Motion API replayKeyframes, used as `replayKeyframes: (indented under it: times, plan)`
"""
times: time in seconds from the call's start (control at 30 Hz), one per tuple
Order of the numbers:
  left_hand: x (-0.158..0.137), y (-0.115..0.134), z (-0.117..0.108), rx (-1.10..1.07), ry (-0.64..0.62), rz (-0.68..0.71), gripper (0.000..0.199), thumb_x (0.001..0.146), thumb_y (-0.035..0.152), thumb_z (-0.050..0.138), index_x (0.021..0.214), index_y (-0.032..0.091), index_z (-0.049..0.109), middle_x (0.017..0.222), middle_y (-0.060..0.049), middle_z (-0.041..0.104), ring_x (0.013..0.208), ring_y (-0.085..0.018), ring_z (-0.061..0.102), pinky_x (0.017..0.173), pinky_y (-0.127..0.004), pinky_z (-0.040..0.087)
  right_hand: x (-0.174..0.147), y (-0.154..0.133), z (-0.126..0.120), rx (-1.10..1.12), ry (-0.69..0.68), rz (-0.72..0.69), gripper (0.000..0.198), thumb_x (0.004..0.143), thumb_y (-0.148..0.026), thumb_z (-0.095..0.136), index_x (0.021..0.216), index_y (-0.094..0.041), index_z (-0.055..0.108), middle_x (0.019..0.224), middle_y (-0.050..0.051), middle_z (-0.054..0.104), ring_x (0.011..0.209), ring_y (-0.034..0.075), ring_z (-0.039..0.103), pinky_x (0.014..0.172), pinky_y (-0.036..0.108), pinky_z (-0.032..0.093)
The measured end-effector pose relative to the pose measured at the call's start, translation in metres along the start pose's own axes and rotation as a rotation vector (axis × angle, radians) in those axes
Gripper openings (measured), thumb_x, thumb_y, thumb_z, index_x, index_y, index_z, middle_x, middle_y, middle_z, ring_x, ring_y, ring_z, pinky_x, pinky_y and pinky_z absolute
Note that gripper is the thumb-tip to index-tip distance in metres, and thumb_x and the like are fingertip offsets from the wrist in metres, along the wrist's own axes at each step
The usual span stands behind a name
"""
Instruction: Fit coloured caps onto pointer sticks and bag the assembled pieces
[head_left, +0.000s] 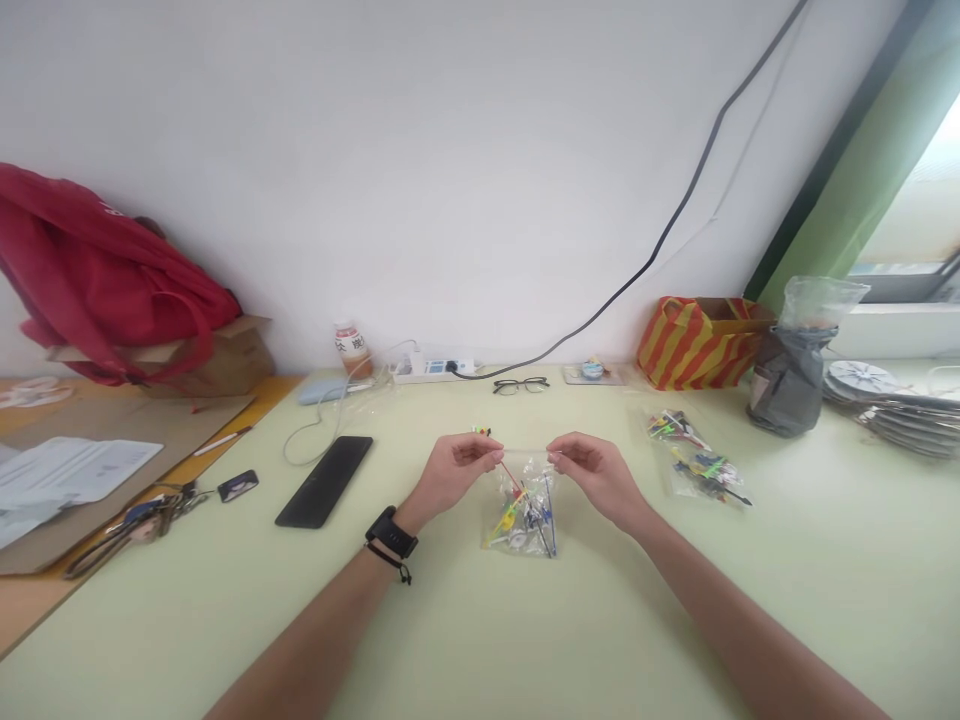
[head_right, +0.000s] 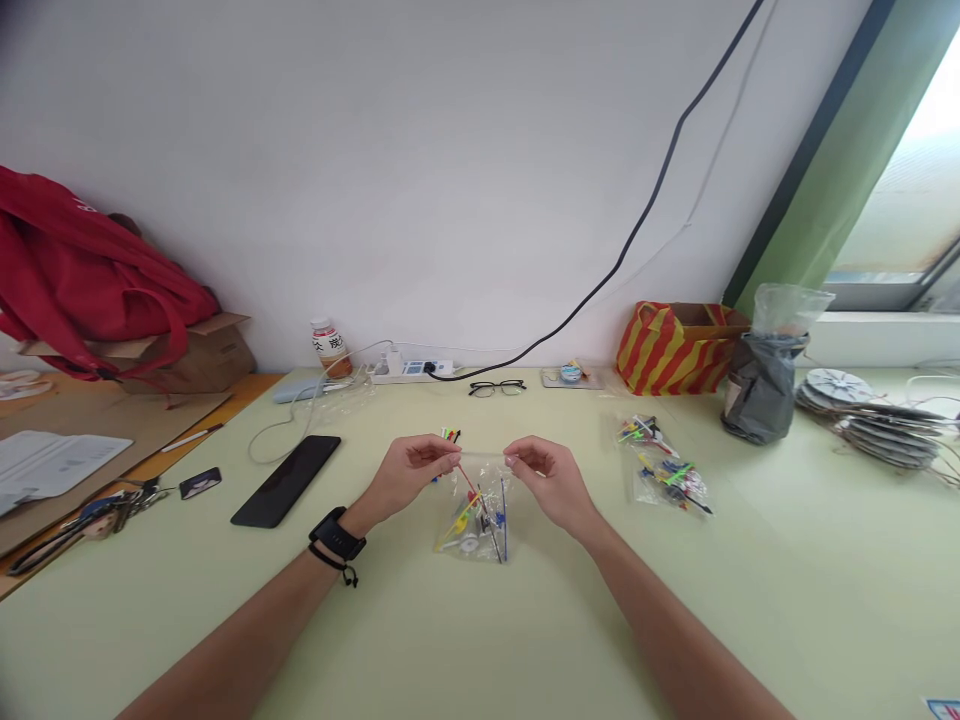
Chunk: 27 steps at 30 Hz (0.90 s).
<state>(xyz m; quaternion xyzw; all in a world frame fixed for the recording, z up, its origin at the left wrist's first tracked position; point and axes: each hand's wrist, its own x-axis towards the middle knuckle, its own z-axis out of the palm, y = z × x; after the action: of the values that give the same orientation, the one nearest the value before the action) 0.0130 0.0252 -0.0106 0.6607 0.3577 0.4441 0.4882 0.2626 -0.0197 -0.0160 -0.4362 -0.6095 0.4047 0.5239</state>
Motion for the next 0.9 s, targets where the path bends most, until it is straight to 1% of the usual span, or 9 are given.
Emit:
replayKeyframes:
  times: [0.1, 0.2, 0.3, 0.43, 0.5, 0.6, 0.7, 0.8, 0.9]
  plan:
    - [-0.001, 0.0, -0.002, -0.009, 0.012, -0.014, 0.021, 0.079, 0.034, 0.084, 0.091, 0.017, 0.084, 0.083, -0.008, 0.078, 0.078, -0.019, 0.07, 0.073, -0.029, 0.056, -0.001, -0.003, -0.001, 0.034, 0.01, 0.02, 0.023, 0.083, -0.043, 0.078, 0.089, -0.021, 0.076, 0.082, 0.004, 0.072, 0.077, 0.019, 0.064, 0.073, 0.032, 0.054]
    - [-0.001, -0.001, -0.004, -0.025, 0.005, -0.039, 0.02, 0.08, 0.033, 0.082, 0.091, 0.017, 0.084, 0.085, -0.009, 0.079, 0.082, -0.021, 0.071, 0.074, -0.03, 0.056, -0.002, -0.006, -0.002, 0.014, 0.002, -0.01, 0.021, 0.085, -0.042, 0.074, 0.088, -0.022, 0.078, 0.083, 0.005, 0.073, 0.079, 0.02, 0.066, 0.074, 0.033, 0.054]
    - [-0.001, -0.002, -0.005, -0.033, 0.008, -0.042, 0.023, 0.078, 0.034, 0.085, 0.093, 0.017, 0.084, 0.086, -0.009, 0.079, 0.08, -0.02, 0.07, 0.073, -0.03, 0.056, -0.002, -0.005, -0.002, -0.009, -0.026, -0.039, 0.019, 0.085, -0.04, 0.075, 0.088, -0.022, 0.078, 0.088, 0.007, 0.075, 0.082, 0.021, 0.068, 0.077, 0.034, 0.056]
    - [0.0, -0.004, -0.004, 0.017, -0.015, 0.02, 0.029, 0.081, 0.036, 0.084, 0.101, 0.017, 0.081, 0.093, -0.009, 0.078, 0.084, -0.02, 0.07, 0.078, -0.031, 0.056, -0.002, 0.001, 0.001, -0.079, 0.019, -0.075, 0.022, 0.085, -0.04, 0.075, 0.098, -0.022, 0.076, 0.09, 0.006, 0.075, 0.081, 0.021, 0.069, 0.08, 0.036, 0.058]
    - [0.001, -0.005, -0.002, 0.063, -0.041, 0.043, 0.024, 0.085, 0.038, 0.08, 0.096, 0.016, 0.08, 0.092, -0.009, 0.077, 0.084, -0.019, 0.069, 0.078, -0.03, 0.056, -0.001, 0.004, 0.003, -0.154, 0.032, -0.114, 0.021, 0.089, -0.04, 0.071, 0.099, -0.022, 0.076, 0.092, 0.007, 0.075, 0.083, 0.022, 0.069, 0.081, 0.037, 0.058]
    - [0.001, -0.007, 0.0, 0.054, -0.053, 0.037, 0.024, 0.088, 0.04, 0.076, 0.091, 0.016, 0.077, 0.087, -0.007, 0.075, 0.078, -0.017, 0.067, 0.074, -0.029, 0.055, -0.002, 0.006, 0.005, -0.225, 0.035, -0.143, 0.02, 0.093, -0.04, 0.065, 0.092, -0.022, 0.074, 0.09, 0.006, 0.075, 0.082, 0.021, 0.069, 0.08, 0.036, 0.058]
    - [0.001, -0.005, 0.0, 0.014, -0.042, 0.011, 0.024, 0.086, 0.039, 0.077, 0.092, 0.016, 0.078, 0.085, -0.007, 0.075, 0.077, -0.017, 0.067, 0.073, -0.029, 0.056, -0.004, 0.005, 0.005, -0.197, 0.031, -0.13, 0.02, 0.092, -0.04, 0.067, 0.092, -0.022, 0.074, 0.088, 0.005, 0.076, 0.079, 0.021, 0.07, 0.079, 0.035, 0.058]
    - [0.0, 0.0, -0.001, -0.002, -0.028, -0.026, 0.022, 0.081, 0.035, 0.081, 0.091, 0.016, 0.081, 0.086, -0.009, 0.077, 0.079, -0.02, 0.069, 0.075, -0.031, 0.056, -0.004, 0.003, 0.004, -0.143, 0.027, -0.118, 0.018, 0.089, -0.039, 0.071, 0.091, -0.023, 0.078, 0.09, 0.006, 0.077, 0.083, 0.023, 0.071, 0.08, 0.036, 0.058]
    - [-0.001, 0.004, -0.003, -0.012, -0.005, -0.034, 0.016, 0.08, 0.03, 0.079, 0.087, 0.017, 0.083, 0.082, -0.008, 0.078, 0.078, -0.02, 0.069, 0.074, -0.031, 0.055, -0.005, 0.0, 0.002, -0.1, 0.02, -0.133, 0.018, 0.088, -0.04, 0.071, 0.09, -0.023, 0.079, 0.088, 0.007, 0.077, 0.084, 0.024, 0.071, 0.079, 0.038, 0.059]
